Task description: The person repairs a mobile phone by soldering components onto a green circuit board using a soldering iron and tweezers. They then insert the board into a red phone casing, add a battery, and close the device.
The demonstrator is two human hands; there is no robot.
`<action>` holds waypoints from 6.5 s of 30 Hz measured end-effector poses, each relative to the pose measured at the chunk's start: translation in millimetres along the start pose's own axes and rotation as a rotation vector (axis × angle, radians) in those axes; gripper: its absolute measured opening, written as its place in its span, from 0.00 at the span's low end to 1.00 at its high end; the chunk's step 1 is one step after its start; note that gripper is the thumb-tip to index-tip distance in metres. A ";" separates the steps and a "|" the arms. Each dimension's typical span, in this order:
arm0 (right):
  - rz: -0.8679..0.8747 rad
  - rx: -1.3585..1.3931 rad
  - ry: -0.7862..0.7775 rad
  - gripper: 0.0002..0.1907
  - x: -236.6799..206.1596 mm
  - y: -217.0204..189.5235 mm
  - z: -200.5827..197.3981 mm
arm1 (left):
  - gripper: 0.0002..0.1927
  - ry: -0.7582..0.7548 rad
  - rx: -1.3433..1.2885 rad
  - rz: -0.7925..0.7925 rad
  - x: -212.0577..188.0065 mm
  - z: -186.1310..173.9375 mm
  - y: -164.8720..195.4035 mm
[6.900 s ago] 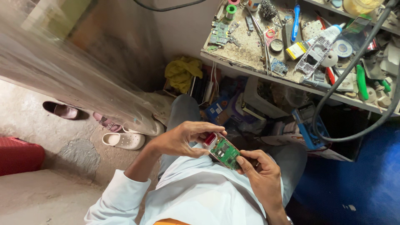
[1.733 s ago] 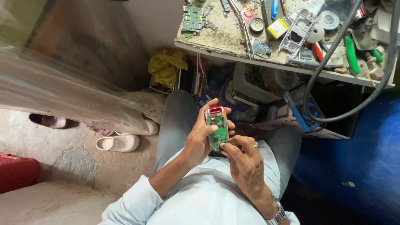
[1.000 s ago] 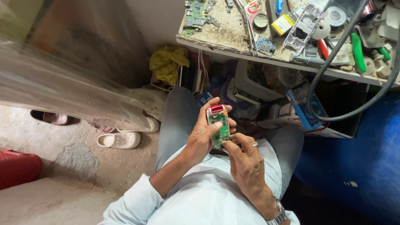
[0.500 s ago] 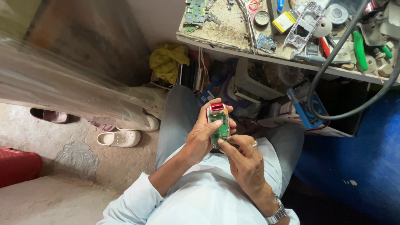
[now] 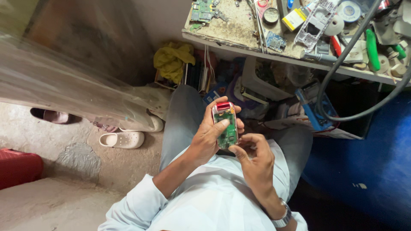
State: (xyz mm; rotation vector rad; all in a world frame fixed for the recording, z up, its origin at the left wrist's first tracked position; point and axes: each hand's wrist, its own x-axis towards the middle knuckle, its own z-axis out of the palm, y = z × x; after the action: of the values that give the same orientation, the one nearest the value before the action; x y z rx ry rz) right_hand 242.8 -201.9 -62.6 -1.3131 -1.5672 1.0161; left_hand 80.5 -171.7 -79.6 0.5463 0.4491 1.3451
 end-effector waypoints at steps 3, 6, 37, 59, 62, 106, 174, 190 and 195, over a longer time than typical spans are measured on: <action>0.373 0.409 -0.155 0.18 2.8 10.4 -2.6 | 0.31 0.029 0.016 -0.011 -0.2 0.5 -0.3; 0.427 0.567 -0.203 0.18 3.9 16.5 -5.7 | 0.31 0.033 0.027 -0.033 -1.3 1.0 -0.2; 0.382 0.596 -0.088 0.15 2.6 37.9 -6.5 | 0.13 0.164 0.607 -0.186 -21.4 -0.6 4.9; 0.436 0.676 -0.182 0.18 7.5 42.9 -20.0 | 0.13 0.172 0.575 -0.203 -21.3 -0.9 10.1; 0.440 0.634 -0.133 0.15 5.5 45.6 -16.4 | 0.13 0.166 0.591 -0.171 -21.3 2.4 8.5; -0.367 -0.667 0.197 0.11 272.4 -22.8 -22.6 | 0.17 0.205 0.464 -0.181 -17.5 -23.6 27.6; 0.200 0.511 -0.161 0.10 82.9 -8.9 -31.7 | 0.19 0.083 0.513 -0.203 -20.3 -12.1 22.1; 0.234 0.514 -0.212 0.09 87.4 -4.5 -31.4 | 0.20 0.093 0.462 -0.260 -20.7 -6.5 25.5; 0.248 0.481 -0.208 0.09 84.8 -5.0 -30.3 | 0.26 0.096 0.355 -0.239 -19.3 -3.6 22.0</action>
State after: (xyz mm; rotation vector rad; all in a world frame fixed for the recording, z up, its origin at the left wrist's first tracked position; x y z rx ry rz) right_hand 260.7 -116.5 -39.8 -1.1015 -1.2106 1.6132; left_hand 57.7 -187.3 -69.3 0.6971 0.8161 1.0694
